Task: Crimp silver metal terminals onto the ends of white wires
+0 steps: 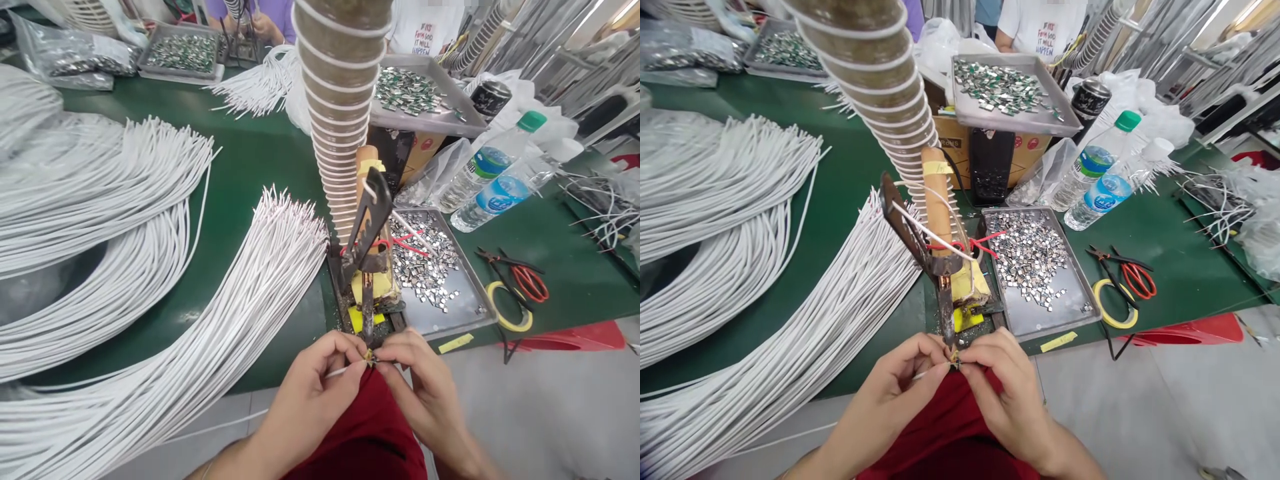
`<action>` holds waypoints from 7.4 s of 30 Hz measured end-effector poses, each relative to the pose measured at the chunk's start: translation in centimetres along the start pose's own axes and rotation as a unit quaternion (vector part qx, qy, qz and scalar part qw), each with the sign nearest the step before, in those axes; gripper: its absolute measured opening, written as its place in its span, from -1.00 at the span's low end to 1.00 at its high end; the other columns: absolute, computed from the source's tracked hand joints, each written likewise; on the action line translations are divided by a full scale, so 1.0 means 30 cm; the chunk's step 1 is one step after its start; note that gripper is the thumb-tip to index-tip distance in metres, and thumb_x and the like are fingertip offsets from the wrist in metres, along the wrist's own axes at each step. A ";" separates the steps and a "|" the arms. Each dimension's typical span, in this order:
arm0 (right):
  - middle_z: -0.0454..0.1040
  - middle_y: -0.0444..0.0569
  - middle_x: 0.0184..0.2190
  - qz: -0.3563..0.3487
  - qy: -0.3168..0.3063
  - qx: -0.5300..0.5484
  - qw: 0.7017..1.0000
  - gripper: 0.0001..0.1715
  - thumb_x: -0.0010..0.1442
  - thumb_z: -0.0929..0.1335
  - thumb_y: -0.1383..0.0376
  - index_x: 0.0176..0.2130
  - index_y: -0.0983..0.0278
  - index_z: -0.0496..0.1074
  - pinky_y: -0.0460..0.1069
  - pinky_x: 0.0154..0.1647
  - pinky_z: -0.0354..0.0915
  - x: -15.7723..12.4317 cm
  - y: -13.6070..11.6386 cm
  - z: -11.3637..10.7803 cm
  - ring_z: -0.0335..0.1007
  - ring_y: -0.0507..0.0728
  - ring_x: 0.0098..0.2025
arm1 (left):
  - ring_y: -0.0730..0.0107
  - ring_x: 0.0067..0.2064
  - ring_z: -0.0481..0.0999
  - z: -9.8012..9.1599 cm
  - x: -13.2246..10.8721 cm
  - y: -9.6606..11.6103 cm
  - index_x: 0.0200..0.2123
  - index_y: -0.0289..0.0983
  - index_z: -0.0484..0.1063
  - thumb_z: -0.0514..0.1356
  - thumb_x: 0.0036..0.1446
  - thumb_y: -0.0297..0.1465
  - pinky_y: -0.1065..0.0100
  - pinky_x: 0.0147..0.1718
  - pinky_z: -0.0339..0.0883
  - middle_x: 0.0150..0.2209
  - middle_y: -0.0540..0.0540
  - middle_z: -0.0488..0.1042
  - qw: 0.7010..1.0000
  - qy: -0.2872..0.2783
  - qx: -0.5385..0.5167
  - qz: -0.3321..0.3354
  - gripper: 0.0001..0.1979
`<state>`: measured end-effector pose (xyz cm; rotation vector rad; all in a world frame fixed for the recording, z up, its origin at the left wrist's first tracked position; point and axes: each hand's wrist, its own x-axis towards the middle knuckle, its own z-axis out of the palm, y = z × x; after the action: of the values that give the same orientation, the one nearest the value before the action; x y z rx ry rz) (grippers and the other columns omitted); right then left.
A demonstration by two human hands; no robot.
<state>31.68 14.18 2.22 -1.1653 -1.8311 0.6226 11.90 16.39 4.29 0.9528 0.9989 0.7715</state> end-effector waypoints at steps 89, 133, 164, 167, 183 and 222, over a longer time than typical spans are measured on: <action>0.57 -0.04 -0.27 0.009 0.195 -0.034 0.980 -0.80 0.33 0.39 0.43 -0.15 0.10 0.47 0.10 -0.27 0.56 -0.049 0.053 0.016 0.60 0.21 -0.26 | -0.11 0.10 0.62 -0.093 0.045 -0.044 -0.07 -0.29 0.60 0.13 0.43 -0.56 -0.06 0.10 0.51 0.01 -0.36 0.64 0.773 0.228 0.532 0.260 -0.77; 0.44 -0.14 -0.31 0.060 0.010 0.077 0.995 -0.87 0.40 0.39 0.36 -0.13 0.12 0.54 -0.12 -0.30 0.41 -0.026 -0.053 -0.035 0.44 0.03 -0.30 | 0.29 -0.20 0.57 -0.011 -0.102 -0.090 -0.15 -0.19 0.61 0.17 0.47 -0.29 0.43 -0.14 0.42 -0.24 -0.03 0.63 0.981 -0.031 0.187 0.049 -0.79; 0.65 0.02 -0.22 0.075 0.061 -0.262 0.960 -0.82 0.41 0.36 0.25 -0.24 0.18 0.55 0.15 -0.07 0.48 0.122 0.271 -0.158 0.58 0.25 -0.14 | 0.38 -0.31 0.37 0.007 -0.067 -0.084 -0.35 -0.21 0.58 0.34 0.35 -0.35 0.45 -0.22 0.30 -0.31 0.02 0.42 0.999 0.031 0.000 0.034 -0.83; 0.64 0.03 -0.21 0.080 0.083 -0.253 0.961 -0.86 0.42 0.36 0.25 -0.20 0.19 0.52 0.13 -0.06 0.47 0.080 0.229 -0.153 0.57 0.24 -0.12 | 0.40 -0.34 0.35 -0.005 -0.062 -0.092 -0.35 -0.22 0.57 0.33 0.34 -0.34 0.45 -0.28 0.28 -0.32 0.03 0.41 0.999 0.028 0.013 0.025 -0.82; 0.62 -0.10 -0.27 0.014 0.023 -0.001 1.000 -0.77 0.37 0.40 0.46 -0.06 0.15 0.51 0.02 -0.17 0.50 -0.005 -0.009 0.013 0.54 0.09 -0.28 | 0.37 -0.34 0.29 0.011 -0.004 0.015 -0.40 -0.22 0.38 0.27 0.26 -0.32 0.38 -0.26 0.29 -0.38 0.05 0.37 1.000 0.004 0.001 -0.010 -0.80; 0.49 -0.04 -0.18 -0.095 0.098 -0.129 0.982 -0.75 0.37 0.35 0.54 -0.06 0.23 0.44 0.00 -0.16 0.53 0.000 -0.028 0.044 0.51 0.08 -0.18 | 0.31 -0.24 0.47 0.025 0.009 0.010 -0.39 -0.20 0.42 0.28 0.21 -0.35 0.40 -0.18 0.44 -0.30 -0.03 0.54 0.998 0.059 0.012 0.008 -0.86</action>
<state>30.17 13.85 2.20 -1.1544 -1.8618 0.1585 12.66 16.52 4.65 0.9455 1.1070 0.8372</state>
